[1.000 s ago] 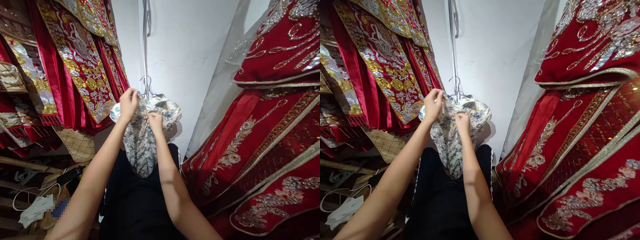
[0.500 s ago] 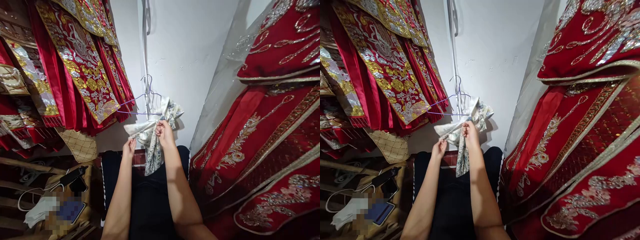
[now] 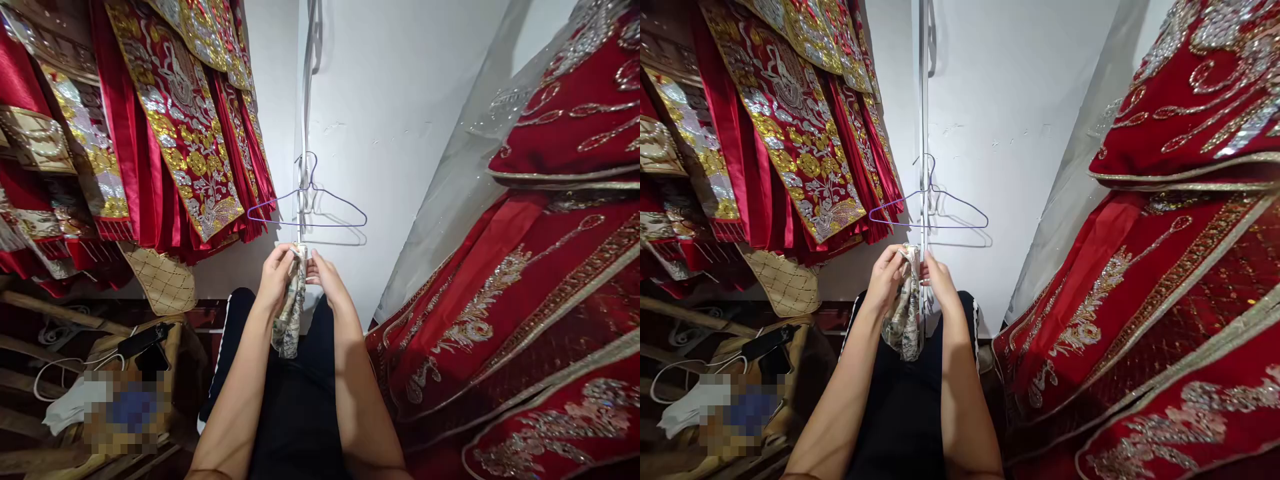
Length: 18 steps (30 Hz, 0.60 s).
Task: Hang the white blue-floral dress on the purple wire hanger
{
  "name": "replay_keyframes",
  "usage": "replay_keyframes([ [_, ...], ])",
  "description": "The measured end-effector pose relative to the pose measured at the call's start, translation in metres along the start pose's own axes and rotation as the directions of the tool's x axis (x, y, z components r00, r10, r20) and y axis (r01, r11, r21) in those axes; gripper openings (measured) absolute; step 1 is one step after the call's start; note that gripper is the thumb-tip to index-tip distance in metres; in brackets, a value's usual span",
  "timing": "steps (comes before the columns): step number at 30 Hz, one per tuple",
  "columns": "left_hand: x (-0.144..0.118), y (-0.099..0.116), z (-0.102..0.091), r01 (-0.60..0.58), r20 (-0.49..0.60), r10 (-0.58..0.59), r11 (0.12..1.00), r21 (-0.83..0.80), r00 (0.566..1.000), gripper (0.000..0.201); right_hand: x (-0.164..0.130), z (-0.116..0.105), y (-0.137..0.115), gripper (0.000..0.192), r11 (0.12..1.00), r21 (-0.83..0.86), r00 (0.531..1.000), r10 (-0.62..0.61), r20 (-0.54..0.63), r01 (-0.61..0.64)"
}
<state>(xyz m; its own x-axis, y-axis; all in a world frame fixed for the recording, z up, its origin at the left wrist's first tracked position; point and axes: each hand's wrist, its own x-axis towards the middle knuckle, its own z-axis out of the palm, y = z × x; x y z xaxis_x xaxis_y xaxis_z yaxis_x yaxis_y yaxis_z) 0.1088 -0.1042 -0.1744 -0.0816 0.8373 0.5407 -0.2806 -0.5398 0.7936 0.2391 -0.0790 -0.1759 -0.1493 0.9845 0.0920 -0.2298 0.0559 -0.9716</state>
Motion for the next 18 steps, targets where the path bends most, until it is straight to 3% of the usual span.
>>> replay_keyframes([
  [3, -0.005, 0.018, 0.006, -0.11, 0.099, 0.098, 0.986, 0.124, 0.99, 0.021, -0.006, 0.014, 0.002, 0.05, 0.996, 0.09, 0.985, -0.018, 0.172, 0.003],
  [6, -0.006, 0.026, 0.003, -0.18, 0.141, 0.153, 0.963, 0.2, 0.978, 0.026, -0.013, 0.02, -0.004, 0.055, 0.984, 0.18, 0.967, -0.049, 0.25, 0.004],
  [8, -0.006, 0.025, -0.001, -0.186, 0.139, 0.158, 0.957, 0.223, 0.978, 0.033, -0.017, 0.021, -0.008, 0.048, 0.988, 0.155, 0.954, -0.047, 0.297, 0.0],
  [11, -0.004, 0.016, -0.01, -0.131, 0.061, 0.121, 0.965, 0.226, 0.991, 0.045, -0.021, 0.021, -0.011, 0.04, 0.995, 0.093, 0.933, -0.073, 0.353, 0.042],
  [13, -0.005, 0.008, -0.019, -0.02, 0.037, 0.013, 0.977, 0.213, 0.999, 0.045, -0.024, 0.02, -0.012, 0.034, 0.995, 0.05, 0.94, -0.101, 0.327, 0.089],
  [14, -0.006, 0.005, -0.023, 0.06, 0.081, -0.079, 0.975, 0.212, 0.994, 0.043, -0.025, 0.018, -0.014, 0.028, 0.993, 0.025, 0.95, -0.121, 0.286, 0.119],
  [15, -0.009, 0.001, -0.028, 0.145, 0.165, -0.185, 0.963, 0.227, 0.969, 0.043, -0.026, 0.015, -0.016, 0.02, 0.988, -0.011, 0.96, -0.147, 0.239, 0.154],
  [16, -0.012, -0.002, -0.033, 0.221, 0.269, -0.292, 0.939, 0.265, 0.918, 0.044, -0.026, 0.011, -0.018, 0.013, 0.98, -0.055, 0.965, -0.178, 0.191, 0.192],
  [18, -0.019, -0.007, -0.046, 0.291, 0.416, -0.466, 0.861, 0.418, 0.781, 0.046, -0.023, -0.004, -0.027, 0.005, 0.942, -0.166, 0.956, -0.279, 0.089, 0.291],
])
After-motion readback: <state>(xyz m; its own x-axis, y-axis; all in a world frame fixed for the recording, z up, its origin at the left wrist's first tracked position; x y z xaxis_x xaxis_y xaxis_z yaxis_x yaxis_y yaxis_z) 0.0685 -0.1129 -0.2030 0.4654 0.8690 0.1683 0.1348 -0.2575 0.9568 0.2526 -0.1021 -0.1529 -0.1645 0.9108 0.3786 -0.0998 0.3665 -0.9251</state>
